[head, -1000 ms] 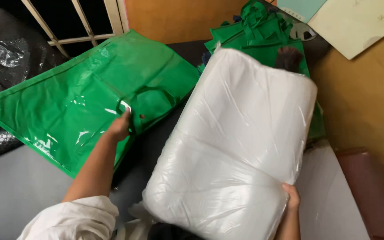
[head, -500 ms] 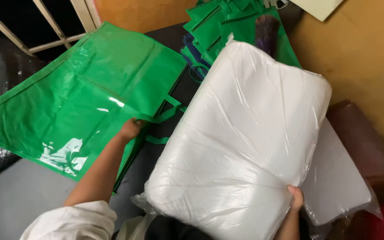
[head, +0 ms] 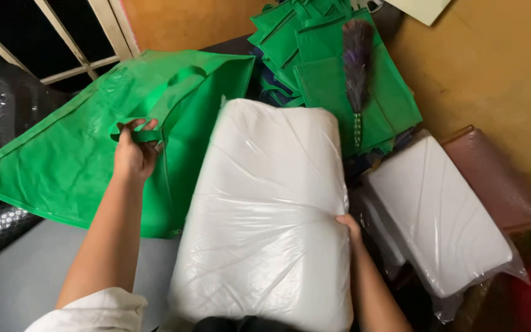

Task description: The person wipes down a black bubble-wrap package and a green tote bag with a duster, then places a white wrapped item into the green bag.

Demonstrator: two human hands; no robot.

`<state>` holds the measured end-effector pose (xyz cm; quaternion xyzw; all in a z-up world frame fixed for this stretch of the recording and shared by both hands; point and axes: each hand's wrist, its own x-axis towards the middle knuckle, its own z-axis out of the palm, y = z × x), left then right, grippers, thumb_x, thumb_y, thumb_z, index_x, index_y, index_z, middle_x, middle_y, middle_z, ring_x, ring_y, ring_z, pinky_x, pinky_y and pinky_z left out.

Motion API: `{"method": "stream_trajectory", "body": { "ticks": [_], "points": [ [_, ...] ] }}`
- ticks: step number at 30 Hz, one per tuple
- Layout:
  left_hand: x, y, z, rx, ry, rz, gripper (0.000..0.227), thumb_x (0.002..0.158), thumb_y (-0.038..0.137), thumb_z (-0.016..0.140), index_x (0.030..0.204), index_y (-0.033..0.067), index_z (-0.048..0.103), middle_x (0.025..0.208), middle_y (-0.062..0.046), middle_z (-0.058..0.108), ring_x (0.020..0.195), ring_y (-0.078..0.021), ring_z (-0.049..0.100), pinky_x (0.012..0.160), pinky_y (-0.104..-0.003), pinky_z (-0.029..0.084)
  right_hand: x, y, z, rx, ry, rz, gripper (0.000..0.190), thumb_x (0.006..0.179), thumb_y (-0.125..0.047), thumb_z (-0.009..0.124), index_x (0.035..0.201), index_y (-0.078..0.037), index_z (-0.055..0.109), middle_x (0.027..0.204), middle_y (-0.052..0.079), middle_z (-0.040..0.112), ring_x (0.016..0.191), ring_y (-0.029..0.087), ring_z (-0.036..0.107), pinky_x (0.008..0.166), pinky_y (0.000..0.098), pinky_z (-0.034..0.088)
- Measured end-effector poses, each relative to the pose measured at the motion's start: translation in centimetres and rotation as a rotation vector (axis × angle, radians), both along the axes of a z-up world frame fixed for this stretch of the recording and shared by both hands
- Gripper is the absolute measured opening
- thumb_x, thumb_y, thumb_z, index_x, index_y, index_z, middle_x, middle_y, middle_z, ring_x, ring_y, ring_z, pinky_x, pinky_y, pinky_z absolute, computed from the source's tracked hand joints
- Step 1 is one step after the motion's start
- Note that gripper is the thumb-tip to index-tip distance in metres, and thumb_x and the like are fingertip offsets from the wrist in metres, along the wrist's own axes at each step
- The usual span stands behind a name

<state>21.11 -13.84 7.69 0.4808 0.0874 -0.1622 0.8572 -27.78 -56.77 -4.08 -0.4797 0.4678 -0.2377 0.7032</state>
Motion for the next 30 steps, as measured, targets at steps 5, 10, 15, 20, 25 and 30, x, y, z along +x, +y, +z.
{"method": "stream_trajectory", "body": {
  "ticks": [5, 10, 15, 20, 25, 30],
  "points": [
    [-1.6, 1.4, 0.5, 0.352, -0.254, -0.143, 0.053, 0.112, 0.049, 0.028, 0.116, 0.0095, 0.064, 0.108, -0.016, 0.07, 0.095, -0.0325, 0.068, 0.093, -0.052, 0.057, 4.0, 3.3, 1.2, -0.023, -0.003, 0.021, 0.055, 0.075, -0.032, 0.073, 0.117, 0.002, 0.065, 0.106, 0.019, 0.066, 0.095, 0.031, 0.063, 0.095, 0.0475, 0.047],
    [-3.8, 7.3, -3.6, 0.728, -0.443, -0.263, 0.038, 0.109, 0.031, 0.045, 0.103, 0.0044, 0.071, 0.099, -0.022, 0.068, 0.094, -0.0366, 0.064, 0.088, -0.059, 0.053, 7.3, 6.5, 2.2, -0.04, -0.006, 0.041, 0.057, 0.075, -0.033, 0.07, 0.122, 0.0, 0.063, 0.112, 0.017, 0.065, 0.1, 0.03, 0.062, 0.096, 0.0457, 0.047],
    [-11.2, 9.5, 0.9, 1.202, -0.772, -0.137, 0.045, 0.071, 0.03, 0.091, 0.09, 0.0055, 0.058, 0.086, -0.025, 0.061, 0.087, -0.0489, 0.062, 0.077, -0.059, 0.049, 10.7, 9.9, 2.2, -0.055, -0.005, 0.083, 0.059, 0.076, -0.033, 0.068, 0.126, -0.002, 0.062, 0.117, 0.016, 0.064, 0.105, 0.028, 0.061, 0.098, 0.0439, 0.047],
    [-14.9, 9.2, -0.4, 1.26, -0.787, -0.147, 0.065, 0.074, -0.015, 0.064, 0.134, 0.0031, 0.043, 0.142, -0.024, 0.035, 0.093, -0.0504, 0.068, 0.081, -0.062, 0.062, 13.5, 12.9, 3.8, -0.084, -0.007, 0.112, 0.061, 0.076, -0.033, 0.065, 0.13, -0.005, 0.06, 0.123, 0.014, 0.063, 0.11, 0.026, 0.06, 0.099, 0.0421, 0.046],
    [-17.3, 14.4, -6.9, 1.397, -0.548, -0.273, 0.094, 0.069, -0.013, 0.073, 0.151, 0.0098, 0.033, 0.134, -0.023, 0.042, 0.112, -0.0584, 0.061, 0.095, -0.065, 0.055, 15.7, 14.5, 5.1, -0.12, -0.01, 0.126, 0.064, 0.077, -0.034, 0.063, 0.135, -0.007, 0.058, 0.128, 0.012, 0.062, 0.115, 0.025, 0.058, 0.1, 0.0403, 0.046],
    [-20.3, 18.0, -12.5, 1.513, -0.32, -0.452, 0.035, 0.09, 0.037, 0.069, 0.121, 0.0229, 0.062, 0.114, -0.011, 0.066, 0.105, -0.0456, 0.071, 0.093, -0.055, 0.058, 17.4, 15.4, 5.6, -0.145, -0.018, 0.115, 0.066, 0.078, -0.034, 0.061, 0.139, -0.009, 0.057, 0.134, 0.01, 0.061, 0.12, 0.023, 0.057, 0.101, 0.0385, 0.046]
  ]
}}
